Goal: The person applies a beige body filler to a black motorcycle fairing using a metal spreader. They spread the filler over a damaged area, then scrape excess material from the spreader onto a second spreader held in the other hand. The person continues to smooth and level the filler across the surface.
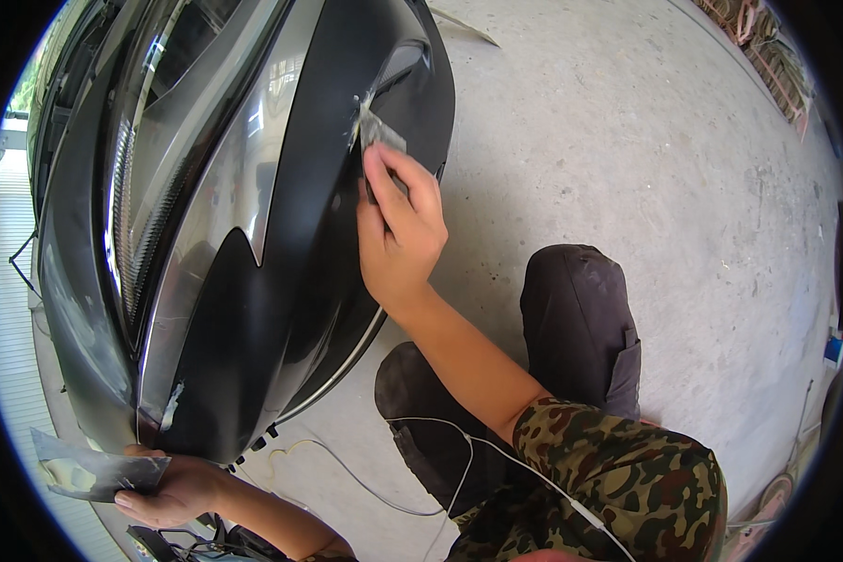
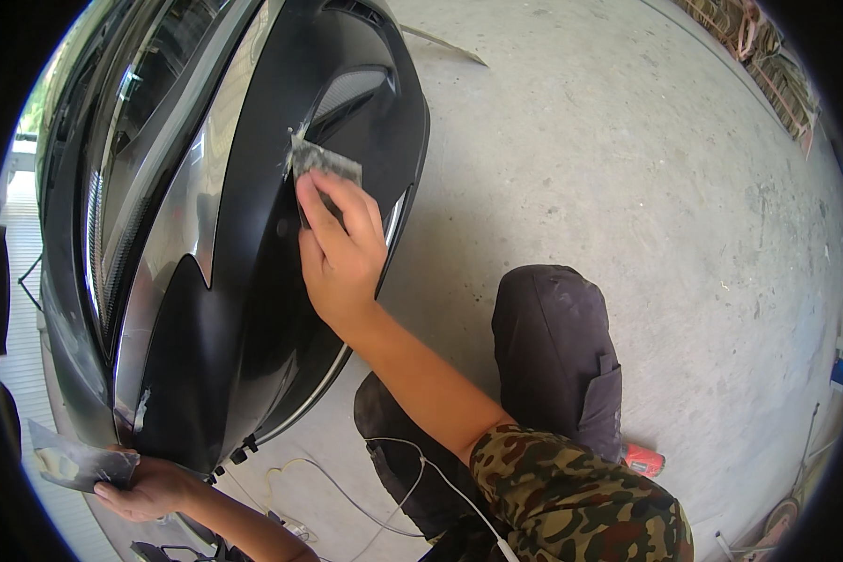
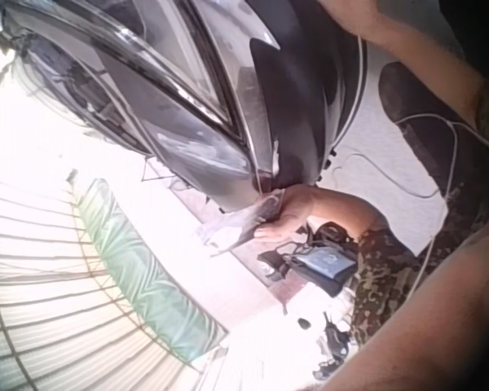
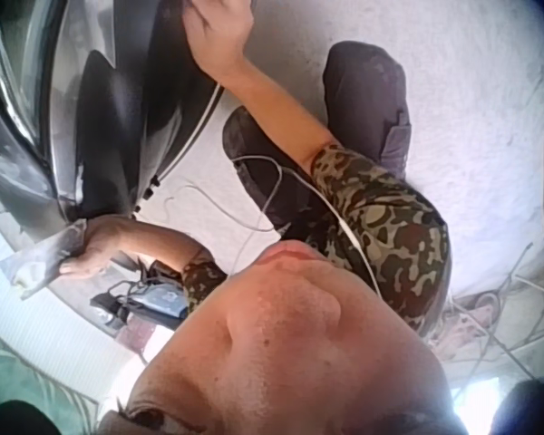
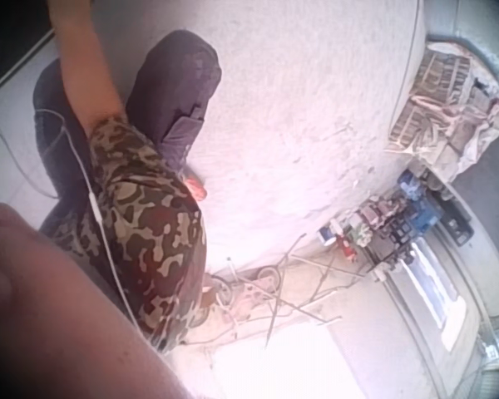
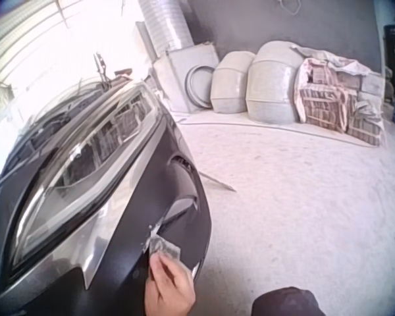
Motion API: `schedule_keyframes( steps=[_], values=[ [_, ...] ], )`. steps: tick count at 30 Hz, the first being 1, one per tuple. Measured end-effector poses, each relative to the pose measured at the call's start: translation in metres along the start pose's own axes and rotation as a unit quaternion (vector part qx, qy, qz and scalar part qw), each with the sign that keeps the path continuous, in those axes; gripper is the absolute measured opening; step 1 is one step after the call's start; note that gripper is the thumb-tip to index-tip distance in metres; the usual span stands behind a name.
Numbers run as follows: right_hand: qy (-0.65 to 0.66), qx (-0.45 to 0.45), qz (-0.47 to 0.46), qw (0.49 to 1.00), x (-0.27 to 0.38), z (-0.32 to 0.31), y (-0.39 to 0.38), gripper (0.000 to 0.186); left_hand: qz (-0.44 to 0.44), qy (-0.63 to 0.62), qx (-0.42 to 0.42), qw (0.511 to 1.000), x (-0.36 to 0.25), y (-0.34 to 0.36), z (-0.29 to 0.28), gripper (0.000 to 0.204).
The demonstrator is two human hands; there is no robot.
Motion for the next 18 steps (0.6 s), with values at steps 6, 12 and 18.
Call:
schedule_keyframes(
  steps=[6,12,18],
  values=[
    [0.003,-0.050,0.035,0.998,-0.009,-0.014,0.009,0.036,-0.005,0.088,-0.044,0.995,-0.015,-0.008,0.033,0.034],
    [0.030,-0.037,0.006,0.999,-0.005,0.009,0.021,0.047,-0.009,0.057,-0.047,0.997,-0.016,-0.007,0.038,0.033],
    [0.021,-0.006,0.020,1.000,0.000,-0.002,-0.002,0.049,-0.003,0.058,-0.059,0.997,-0.015,-0.006,0.033,0.032]
  ],
)
Point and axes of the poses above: each hand's wrist, its own y-axis towards the middle knuckle, its own z-axis out of the palm, x = y × z, the point moved 2 cm from there along y, towards the middle knuckle, and after that the axes turned 5 degrees about x, right-handed, at the moved point
